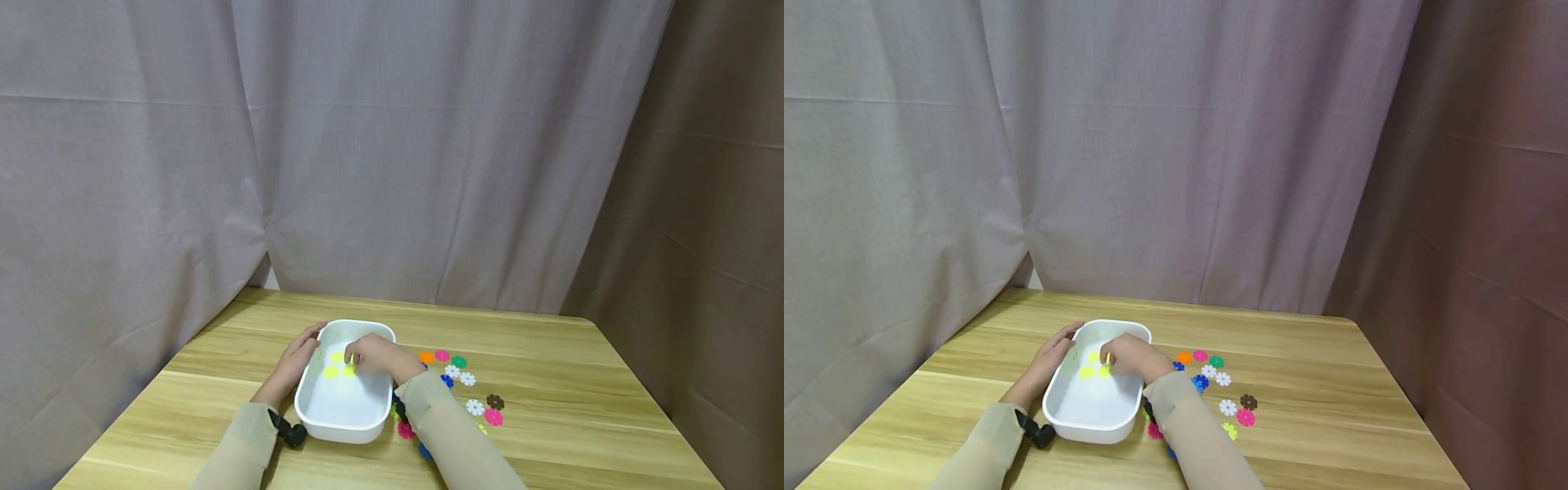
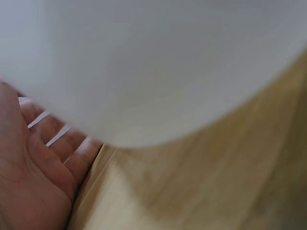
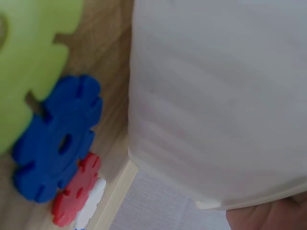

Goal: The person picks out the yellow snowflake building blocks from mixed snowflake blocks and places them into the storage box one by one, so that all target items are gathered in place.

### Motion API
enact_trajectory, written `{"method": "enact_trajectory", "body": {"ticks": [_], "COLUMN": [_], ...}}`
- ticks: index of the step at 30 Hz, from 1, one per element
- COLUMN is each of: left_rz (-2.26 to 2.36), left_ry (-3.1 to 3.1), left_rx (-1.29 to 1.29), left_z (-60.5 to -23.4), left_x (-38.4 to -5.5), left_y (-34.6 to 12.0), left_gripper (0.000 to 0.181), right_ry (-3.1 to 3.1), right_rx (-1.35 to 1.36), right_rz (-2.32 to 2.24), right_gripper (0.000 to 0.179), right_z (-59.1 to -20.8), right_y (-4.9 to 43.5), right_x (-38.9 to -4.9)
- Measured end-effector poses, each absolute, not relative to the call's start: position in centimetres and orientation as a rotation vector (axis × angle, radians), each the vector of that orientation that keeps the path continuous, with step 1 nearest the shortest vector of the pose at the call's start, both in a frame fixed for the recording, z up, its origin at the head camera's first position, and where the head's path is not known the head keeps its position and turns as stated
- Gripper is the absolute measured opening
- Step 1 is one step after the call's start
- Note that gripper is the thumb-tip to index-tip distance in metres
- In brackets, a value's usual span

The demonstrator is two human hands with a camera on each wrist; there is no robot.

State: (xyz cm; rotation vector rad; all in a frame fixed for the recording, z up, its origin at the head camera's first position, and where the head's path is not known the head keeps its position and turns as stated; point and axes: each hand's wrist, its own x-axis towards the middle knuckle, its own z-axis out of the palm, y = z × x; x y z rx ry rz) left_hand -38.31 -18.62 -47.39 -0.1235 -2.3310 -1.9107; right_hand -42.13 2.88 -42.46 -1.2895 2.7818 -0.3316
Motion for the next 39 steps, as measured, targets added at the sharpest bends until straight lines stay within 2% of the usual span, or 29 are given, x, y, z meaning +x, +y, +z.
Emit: {"method": "enact_trajectory", "body": {"ticks": [11,24,39], "left_rz": [-1.918,-1.906,-1.91], "left_ry": [-2.328,-2.352,-2.35], "left_rx": [-0.152,-0.123,-0.128], "left_z": [-47.17,-47.33,-47.25], "left_x": [-38.13,-38.08,-38.3], "left_y": [-18.53,-18.64,-18.73], "left_gripper": [0.047,0.047,0.048], "right_ry": [2.773,2.782,2.766], "right_rx": [-1.311,-1.434,-1.444], "right_rz": [-0.377,-0.553,-0.662], "right_gripper": [0.021,0.011,0.026], "right_z": [-42.25,-42.26,-42.36], "right_y": [3.07,3.57,3.72], "right_x": [-42.03,-41.47,-41.32]}}
